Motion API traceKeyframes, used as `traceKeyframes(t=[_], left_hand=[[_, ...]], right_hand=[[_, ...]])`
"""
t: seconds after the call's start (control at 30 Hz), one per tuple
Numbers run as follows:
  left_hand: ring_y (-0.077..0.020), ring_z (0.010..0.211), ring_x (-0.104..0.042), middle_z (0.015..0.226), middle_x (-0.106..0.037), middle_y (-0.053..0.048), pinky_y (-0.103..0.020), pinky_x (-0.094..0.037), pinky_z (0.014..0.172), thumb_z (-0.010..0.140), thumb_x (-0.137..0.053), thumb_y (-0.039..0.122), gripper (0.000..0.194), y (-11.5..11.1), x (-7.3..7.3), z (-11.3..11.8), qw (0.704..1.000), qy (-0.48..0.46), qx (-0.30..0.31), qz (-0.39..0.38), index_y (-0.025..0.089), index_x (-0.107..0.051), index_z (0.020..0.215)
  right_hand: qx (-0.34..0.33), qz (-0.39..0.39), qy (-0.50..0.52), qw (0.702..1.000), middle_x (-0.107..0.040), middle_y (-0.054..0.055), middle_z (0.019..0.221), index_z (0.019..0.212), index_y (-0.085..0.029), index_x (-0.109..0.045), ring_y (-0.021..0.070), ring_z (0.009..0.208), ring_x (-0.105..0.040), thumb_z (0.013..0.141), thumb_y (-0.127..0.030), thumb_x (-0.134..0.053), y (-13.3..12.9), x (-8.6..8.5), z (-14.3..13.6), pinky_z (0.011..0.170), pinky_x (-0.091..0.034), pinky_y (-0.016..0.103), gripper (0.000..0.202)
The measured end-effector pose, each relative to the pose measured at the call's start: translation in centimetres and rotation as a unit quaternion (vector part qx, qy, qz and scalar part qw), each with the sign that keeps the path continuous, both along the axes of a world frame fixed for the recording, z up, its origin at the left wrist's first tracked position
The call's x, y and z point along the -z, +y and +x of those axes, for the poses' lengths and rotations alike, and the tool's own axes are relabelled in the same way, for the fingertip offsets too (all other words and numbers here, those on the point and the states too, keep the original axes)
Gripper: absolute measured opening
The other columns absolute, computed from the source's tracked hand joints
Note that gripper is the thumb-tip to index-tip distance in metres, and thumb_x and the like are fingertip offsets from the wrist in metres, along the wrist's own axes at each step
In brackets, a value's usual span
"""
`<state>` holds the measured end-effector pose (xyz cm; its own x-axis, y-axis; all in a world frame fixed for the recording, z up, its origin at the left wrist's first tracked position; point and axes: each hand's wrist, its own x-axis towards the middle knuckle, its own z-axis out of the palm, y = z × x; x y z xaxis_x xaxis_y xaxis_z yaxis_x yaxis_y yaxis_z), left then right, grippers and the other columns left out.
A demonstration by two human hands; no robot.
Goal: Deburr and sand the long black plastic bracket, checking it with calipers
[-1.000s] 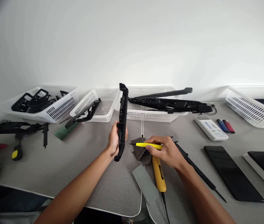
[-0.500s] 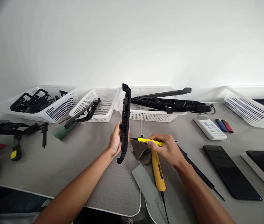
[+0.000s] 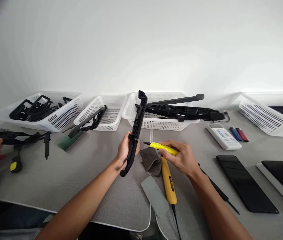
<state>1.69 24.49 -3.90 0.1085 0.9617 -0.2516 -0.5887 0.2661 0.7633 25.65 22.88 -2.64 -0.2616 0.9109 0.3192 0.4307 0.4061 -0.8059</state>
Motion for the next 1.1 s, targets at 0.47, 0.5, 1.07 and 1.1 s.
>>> traceKeyframes(t=[0.47, 0.5, 1.07, 1.1], left_hand=[[-0.0095, 0.037, -0.043, 0.05, -0.049, 0.005, -0.022, -0.028, 0.038, 0.091, -0.066, 0.071, 0.055, 0.5, 1.3, 0.1, 1.0, 0.006, 0.007, 0.001, 0.02, -0.056, 0.074], [-0.0094, 0.037, -0.043, 0.051, -0.049, 0.005, -0.022, -0.028, 0.038, 0.091, -0.066, 0.071, 0.055, 0.5, 1.2, 0.0, 1.0, 0.004, 0.003, -0.001, 0.02, -0.056, 0.074], [-0.0081, 0.037, -0.041, 0.054, -0.049, 0.006, -0.021, -0.028, 0.036, 0.093, -0.07, 0.063, 0.049, 0.3, 0.2, -0.2, 0.999, -0.045, -0.016, -0.021, 0.021, -0.054, 0.076], [-0.0081, 0.036, -0.041, 0.054, -0.048, 0.006, -0.021, -0.028, 0.035, 0.093, -0.07, 0.063, 0.048, 0.4, 0.2, -0.2, 0.998, -0.048, -0.018, -0.023, 0.021, -0.054, 0.076]], right_hand=[[-0.017, -0.011, -0.007, 1.0, -0.081, 0.007, 0.085, 0.1, -0.018, -0.085, 0.0214, 0.067, -0.069, 0.096, -0.058, -0.07, 0.1, 0.0, 0.0, 0.058, -0.048, 0.029, 0.043], [-0.028, -0.021, -0.004, 0.999, -0.08, 0.007, 0.083, 0.098, -0.018, -0.085, 0.0208, 0.067, -0.068, 0.096, -0.059, -0.069, 0.1, 0.0, 0.0, 0.058, -0.047, 0.028, 0.044], [-0.072, -0.075, 0.007, 0.995, -0.071, 0.004, 0.074, 0.092, -0.019, -0.082, 0.0177, 0.065, -0.057, 0.097, -0.063, -0.066, 0.0, 0.0, -0.2, 0.058, -0.038, 0.028, 0.047], [-0.073, -0.073, 0.005, 0.995, -0.071, 0.004, 0.074, 0.092, -0.019, -0.082, 0.0175, 0.065, -0.056, 0.097, -0.063, -0.066, -0.1, 0.0, -0.3, 0.058, -0.038, 0.028, 0.047]])
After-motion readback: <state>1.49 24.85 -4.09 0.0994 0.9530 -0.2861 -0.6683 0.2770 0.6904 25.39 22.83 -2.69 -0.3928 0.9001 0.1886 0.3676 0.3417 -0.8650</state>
